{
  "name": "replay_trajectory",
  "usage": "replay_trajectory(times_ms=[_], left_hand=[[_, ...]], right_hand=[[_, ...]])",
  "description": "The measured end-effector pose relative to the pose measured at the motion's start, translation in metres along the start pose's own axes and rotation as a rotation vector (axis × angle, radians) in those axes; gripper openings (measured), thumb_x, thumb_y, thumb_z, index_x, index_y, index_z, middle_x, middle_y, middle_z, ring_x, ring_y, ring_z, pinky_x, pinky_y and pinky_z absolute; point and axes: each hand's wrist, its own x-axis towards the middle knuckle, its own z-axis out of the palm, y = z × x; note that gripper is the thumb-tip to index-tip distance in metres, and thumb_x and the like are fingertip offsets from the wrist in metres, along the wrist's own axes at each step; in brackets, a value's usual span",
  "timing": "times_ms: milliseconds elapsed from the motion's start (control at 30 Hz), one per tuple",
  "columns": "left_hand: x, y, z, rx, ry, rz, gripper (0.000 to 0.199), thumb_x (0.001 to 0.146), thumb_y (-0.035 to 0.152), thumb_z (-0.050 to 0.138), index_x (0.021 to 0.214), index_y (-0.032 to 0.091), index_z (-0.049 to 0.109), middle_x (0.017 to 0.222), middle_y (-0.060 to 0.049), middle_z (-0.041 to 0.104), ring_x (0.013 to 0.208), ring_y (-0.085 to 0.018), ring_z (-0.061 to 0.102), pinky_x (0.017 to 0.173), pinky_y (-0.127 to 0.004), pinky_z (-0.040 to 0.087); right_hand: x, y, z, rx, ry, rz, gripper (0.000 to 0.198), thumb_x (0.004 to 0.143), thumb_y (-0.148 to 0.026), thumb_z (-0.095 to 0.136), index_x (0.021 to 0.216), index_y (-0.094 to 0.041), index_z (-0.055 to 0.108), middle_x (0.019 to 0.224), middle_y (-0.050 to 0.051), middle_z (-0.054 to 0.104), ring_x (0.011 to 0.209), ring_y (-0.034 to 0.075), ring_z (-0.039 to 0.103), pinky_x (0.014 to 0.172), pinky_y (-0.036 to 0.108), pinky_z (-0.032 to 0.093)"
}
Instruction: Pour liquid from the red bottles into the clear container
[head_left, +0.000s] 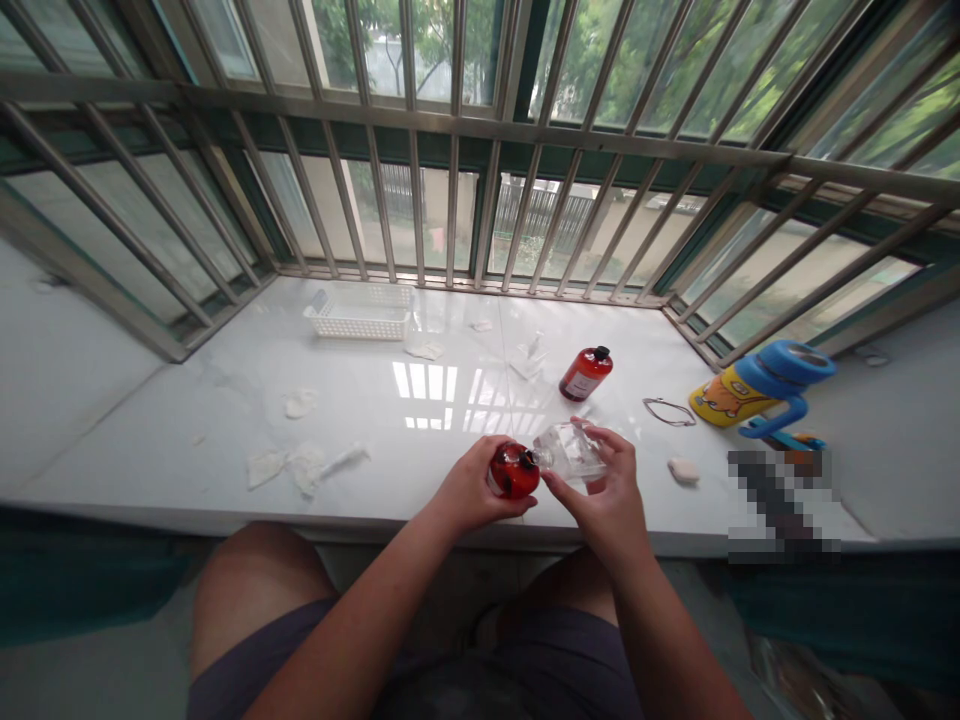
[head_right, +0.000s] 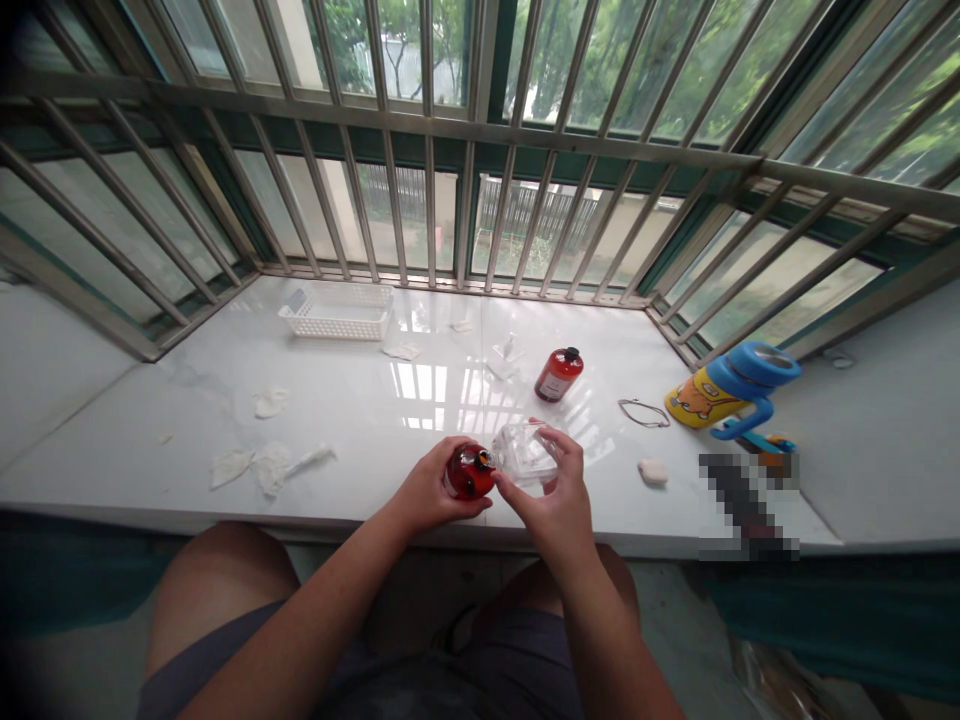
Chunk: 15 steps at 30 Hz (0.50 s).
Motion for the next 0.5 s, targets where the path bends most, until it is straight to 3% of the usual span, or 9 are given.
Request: replay_trajectory(times_ms=[500], left_hand=[[0.0001,0.0022,-0.0005,-0.012,-0.013,-0.014,0.079,0.066,0.045,0.097,0.133,0.026,0.059,0.126,-0.007,0.069,0.114,-0.027,0.069,0.103,-0.041,0.056]], right_hand=[[0.0016,-0.0021,-0.0023,-0.010,-0.005,-0.008,0.074,0.074,-0.040,0.095,0.134,-0.030,0.052,0.152,0.015,0.059,0.140,0.036,0.060,0.117,0.061,0.051]])
